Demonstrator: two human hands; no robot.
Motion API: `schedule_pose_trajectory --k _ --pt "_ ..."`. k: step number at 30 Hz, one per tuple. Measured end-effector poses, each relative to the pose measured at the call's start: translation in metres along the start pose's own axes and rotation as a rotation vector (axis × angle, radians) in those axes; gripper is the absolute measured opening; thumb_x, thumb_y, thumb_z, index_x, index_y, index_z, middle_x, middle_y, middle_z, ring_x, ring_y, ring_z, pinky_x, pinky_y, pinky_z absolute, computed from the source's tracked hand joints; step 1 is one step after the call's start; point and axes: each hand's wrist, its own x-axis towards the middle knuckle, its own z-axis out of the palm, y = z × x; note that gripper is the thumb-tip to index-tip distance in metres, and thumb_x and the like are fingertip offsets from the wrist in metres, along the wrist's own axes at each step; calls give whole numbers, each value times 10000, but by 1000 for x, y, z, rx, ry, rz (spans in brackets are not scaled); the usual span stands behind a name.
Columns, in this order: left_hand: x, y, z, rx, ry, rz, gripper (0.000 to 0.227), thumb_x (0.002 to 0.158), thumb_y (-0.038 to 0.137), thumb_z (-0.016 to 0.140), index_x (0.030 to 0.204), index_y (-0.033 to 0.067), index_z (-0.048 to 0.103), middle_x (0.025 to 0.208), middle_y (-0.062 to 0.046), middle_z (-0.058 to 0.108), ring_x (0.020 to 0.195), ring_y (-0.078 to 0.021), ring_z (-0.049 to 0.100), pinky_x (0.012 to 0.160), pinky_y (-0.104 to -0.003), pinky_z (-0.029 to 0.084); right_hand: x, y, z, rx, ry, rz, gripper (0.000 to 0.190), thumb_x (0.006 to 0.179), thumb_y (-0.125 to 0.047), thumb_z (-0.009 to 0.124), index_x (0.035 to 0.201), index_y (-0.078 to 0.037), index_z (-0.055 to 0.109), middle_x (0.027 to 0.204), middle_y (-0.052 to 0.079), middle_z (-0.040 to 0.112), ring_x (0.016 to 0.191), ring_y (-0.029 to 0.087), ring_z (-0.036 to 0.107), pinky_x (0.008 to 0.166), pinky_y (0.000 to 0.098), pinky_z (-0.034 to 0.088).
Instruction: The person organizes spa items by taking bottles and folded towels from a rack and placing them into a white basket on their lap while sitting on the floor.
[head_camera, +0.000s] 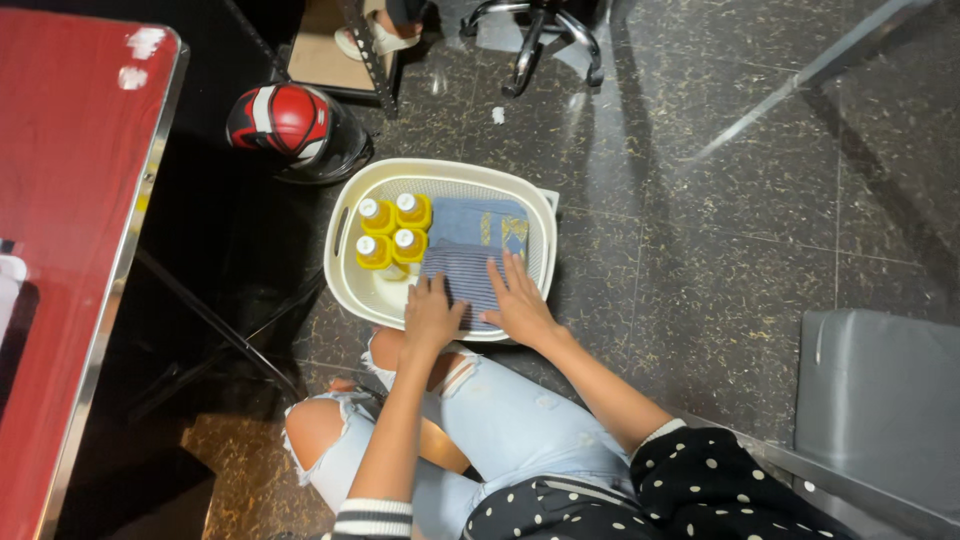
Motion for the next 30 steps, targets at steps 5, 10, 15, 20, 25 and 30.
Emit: schedule_pose_trajectory --k 5,10,15,20,25,30 --pt "-19 1 -19 -217 98 1 678 957 340 667 1540 75 445 1560 -249 413 1487 -455 334 1169 -589 356 -20 1 -7 137 37 -26 878 988 -412 615 1645 -51 157 1703 266 33 1585 406 21 1254 569 163" --pt "-72 1 -73 -423 230 33 600 951 245 651 1478 7 493 1495 -302 462 1443 -461 401 1191 -558 337 -39 -21 -42 256 93 -48 850 1006 -445 584 1652 -84 165 1699 252 90 1584 396 49 1255 570 133" --pt "-112 -44 -113 -429 439 45 595 923 196 681 1447 -33 517 1432 -329 499 1366 -504 465 1143 -588 368 -41 -52 -71 282 156 -160 830 1007 -434 584 1636 -47 205 1666 295 173 1564 445 108 1245 594 145" --pt "-191 -79 -172 -452 665 -78 568 959 213 656 1466 -6 521 1471 -328 457 1380 -518 433 1125 -616 356 -30 -100 -91 303 227 -418 824 993 -405 616 1605 9 249 1591 376 271 1507 540 197 1216 636 201" --pt "-288 -121 -225 -529 932 -232 558 971 254 666 1480 86 512 1527 -219 422 1424 -435 410 1142 -584 368 -17 -205 -108 370 147 -762 794 995 -328 643 1585 40 261 1541 409 332 1447 575 302 1194 647 241" --pt "-380 -155 -249 -543 1208 -299 527 968 207 670 1456 94 509 1497 -188 442 1406 -424 430 1128 -542 408 -56 -341 -124 336 24 -1025 798 994 -437 627 1608 -71 273 1559 311 391 1466 476 349 1191 608 279"
